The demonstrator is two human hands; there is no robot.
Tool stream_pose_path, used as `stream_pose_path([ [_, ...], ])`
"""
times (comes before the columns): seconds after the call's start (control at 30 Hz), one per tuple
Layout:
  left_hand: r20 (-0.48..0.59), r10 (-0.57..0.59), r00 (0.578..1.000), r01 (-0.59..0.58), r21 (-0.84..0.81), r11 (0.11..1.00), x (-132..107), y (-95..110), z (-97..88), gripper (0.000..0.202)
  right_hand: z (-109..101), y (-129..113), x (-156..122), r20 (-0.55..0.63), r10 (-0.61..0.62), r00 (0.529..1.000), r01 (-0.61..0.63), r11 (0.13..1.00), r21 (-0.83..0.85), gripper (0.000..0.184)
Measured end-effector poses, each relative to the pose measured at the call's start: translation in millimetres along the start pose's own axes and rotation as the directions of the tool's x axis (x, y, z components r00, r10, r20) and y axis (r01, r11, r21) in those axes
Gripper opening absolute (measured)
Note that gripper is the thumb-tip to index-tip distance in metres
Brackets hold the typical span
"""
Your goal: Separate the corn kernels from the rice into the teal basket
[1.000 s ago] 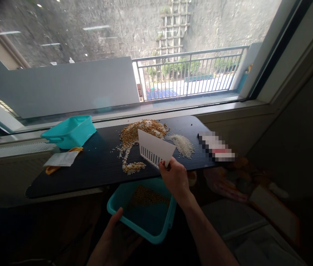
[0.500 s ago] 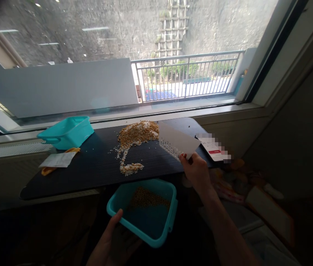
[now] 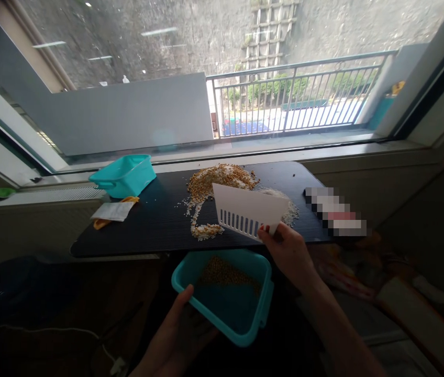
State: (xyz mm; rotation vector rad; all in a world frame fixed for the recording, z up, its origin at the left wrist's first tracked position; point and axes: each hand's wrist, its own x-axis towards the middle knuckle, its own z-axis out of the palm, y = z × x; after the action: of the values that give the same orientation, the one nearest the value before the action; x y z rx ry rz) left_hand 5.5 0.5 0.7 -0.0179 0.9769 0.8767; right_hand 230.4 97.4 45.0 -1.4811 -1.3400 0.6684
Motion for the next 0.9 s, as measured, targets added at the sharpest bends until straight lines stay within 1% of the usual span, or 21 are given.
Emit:
stream_pose_path([
  [0.13, -0.019, 0.005, 1.0, -0.005, 0.009, 1.0, 1, 0, 1.1, 0.061, -4, -2, -2, 0.034, 0.033, 0.999, -0.036, 0.995, 0.089, 0.019],
  [0.3, 0.006, 0.011, 1.0, -0.011, -0.003, 1.0, -1, 0, 1.0, 0.061, -5, -5, 0, 0.002, 0.065, 0.998, -0.065, 0.996, 0.067, 0.017],
  [0.5, 0.006, 0.018, 1.0, -0.018, 0.002, 1.0, 0, -1, -3.1, 0.061, -5, -1, 0, 0.048, 0.068, 0.997, -0.071, 0.995, 0.071, 0.024],
  [0.63, 0.019, 0.03, 0.999, -0.03, 0.017, 0.999, 3, -2, -4.6, 0.063, -7, 7, -1, 0.084, 0.059, 0.995, -0.07, 0.988, 0.134, 0.034],
  [0.73, -0.019, 0.018, 1.0, -0.017, 0.035, 0.999, 4, -1, -4.0, 0.062, -7, 11, 0, 0.087, 0.056, 0.995, -0.069, 0.984, 0.163, 0.038],
  [0.8, -0.029, 0.014, 0.999, -0.012, 0.037, 0.999, 4, 0, -3.6, 0.061, -6, 11, 1, 0.096, 0.05, 0.994, -0.064, 0.987, 0.15, 0.04],
  [0.9, -0.01, 0.014, 1.0, -0.013, 0.03, 0.999, 3, 2, -3.6, 0.062, -7, 9, -1, 0.12, 0.024, 0.992, -0.036, 0.995, 0.095, 0.042],
])
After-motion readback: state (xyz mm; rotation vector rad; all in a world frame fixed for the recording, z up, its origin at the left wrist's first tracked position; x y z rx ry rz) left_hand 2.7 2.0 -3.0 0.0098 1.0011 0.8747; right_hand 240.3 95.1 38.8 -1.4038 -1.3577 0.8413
